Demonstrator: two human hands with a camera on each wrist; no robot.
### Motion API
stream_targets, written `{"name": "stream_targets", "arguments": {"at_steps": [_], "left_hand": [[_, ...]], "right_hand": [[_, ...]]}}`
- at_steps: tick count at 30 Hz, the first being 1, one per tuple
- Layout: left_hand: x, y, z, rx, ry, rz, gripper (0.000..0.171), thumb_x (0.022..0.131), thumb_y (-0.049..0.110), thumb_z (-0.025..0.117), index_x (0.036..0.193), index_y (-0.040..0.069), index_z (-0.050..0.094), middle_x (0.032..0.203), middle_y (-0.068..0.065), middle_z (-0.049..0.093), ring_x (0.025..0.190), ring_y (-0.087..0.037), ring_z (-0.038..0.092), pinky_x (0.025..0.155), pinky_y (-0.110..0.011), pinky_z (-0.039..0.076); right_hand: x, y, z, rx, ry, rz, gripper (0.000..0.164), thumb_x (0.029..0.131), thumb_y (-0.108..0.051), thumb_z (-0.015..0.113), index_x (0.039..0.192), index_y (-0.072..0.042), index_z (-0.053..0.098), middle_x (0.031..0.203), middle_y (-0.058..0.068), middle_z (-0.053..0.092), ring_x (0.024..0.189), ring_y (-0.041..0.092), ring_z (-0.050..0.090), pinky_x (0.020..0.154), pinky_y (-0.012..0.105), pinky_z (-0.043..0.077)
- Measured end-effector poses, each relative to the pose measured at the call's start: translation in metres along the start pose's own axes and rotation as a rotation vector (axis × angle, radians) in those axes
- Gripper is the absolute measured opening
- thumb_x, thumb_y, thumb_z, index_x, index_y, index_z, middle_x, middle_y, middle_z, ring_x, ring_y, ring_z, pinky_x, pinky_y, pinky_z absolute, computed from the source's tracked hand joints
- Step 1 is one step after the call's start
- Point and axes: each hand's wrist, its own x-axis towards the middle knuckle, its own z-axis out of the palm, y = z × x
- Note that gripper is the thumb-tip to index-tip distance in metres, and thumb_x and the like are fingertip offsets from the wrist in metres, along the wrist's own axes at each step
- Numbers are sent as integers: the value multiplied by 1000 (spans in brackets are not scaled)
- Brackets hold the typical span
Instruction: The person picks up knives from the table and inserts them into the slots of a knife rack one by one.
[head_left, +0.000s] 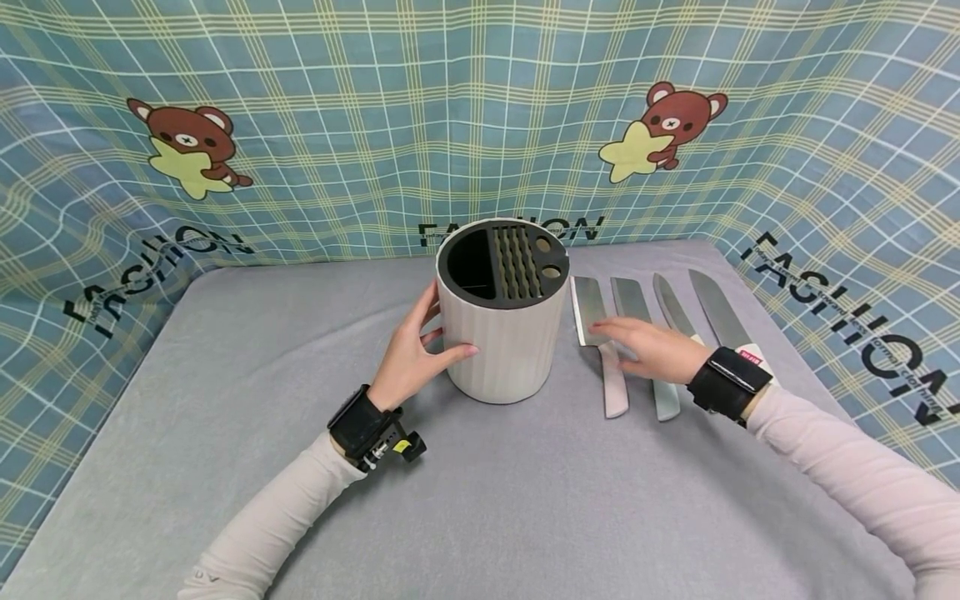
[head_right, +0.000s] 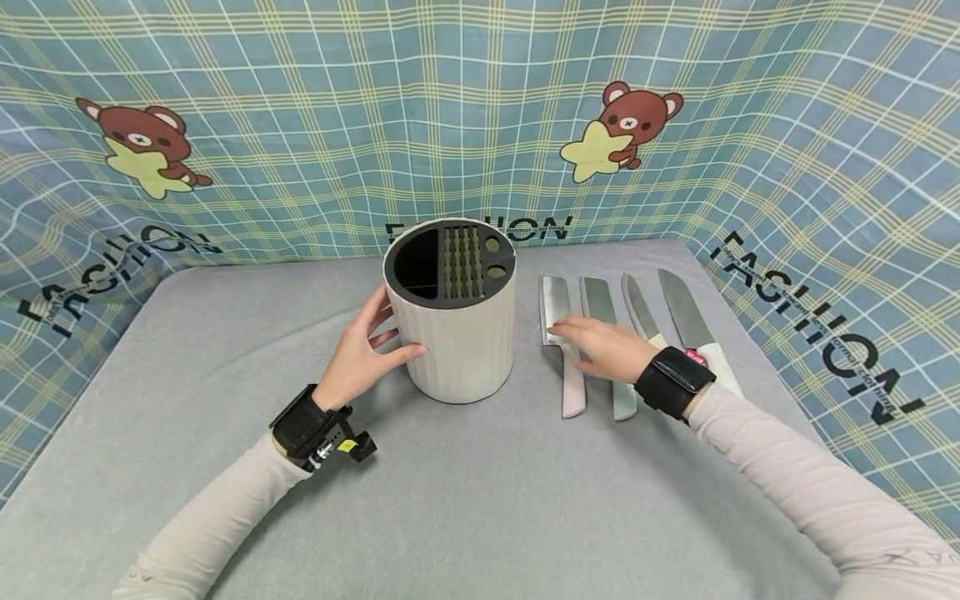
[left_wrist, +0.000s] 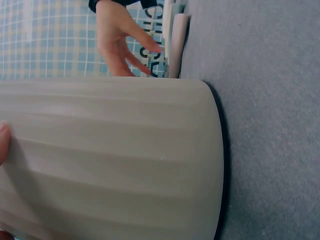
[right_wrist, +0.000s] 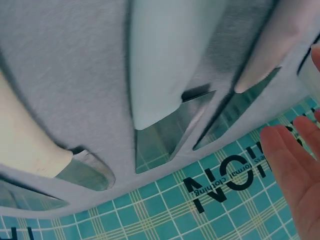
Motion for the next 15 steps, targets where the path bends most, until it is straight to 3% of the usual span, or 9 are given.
{"name": "stream_targets", "arguments": {"at_steps": [5,11,15], "left_hand": [[-2,12,-1,5,-12,-16,93,85,2,74,156,5,13,160,-15,19,142,-35,31,110,-50,43],[-3,12,0,5,-7,-14,94,85,1,74,156,4,13,160,-16,19,142,-36,31,110,-51,43],[-3,10,0,4,-8,-13,94,84,0,74,156,4,13,160,-16,19,142,-36,30,109,-51,43]], "right_hand": [[-2,2,5,-87,-23,-31,61,74,5,79,131,4,56,134,22,55,122,37,54,92,48,55],[-3,0,13,-154,23,-117,55,70,14,73,123,1,62,124,20,61,114,36,60,80,46,59],[-4,0,19,-201,46,-187,48,69,18,70,113,-1,67,117,16,64,109,32,62,82,44,59]]}}
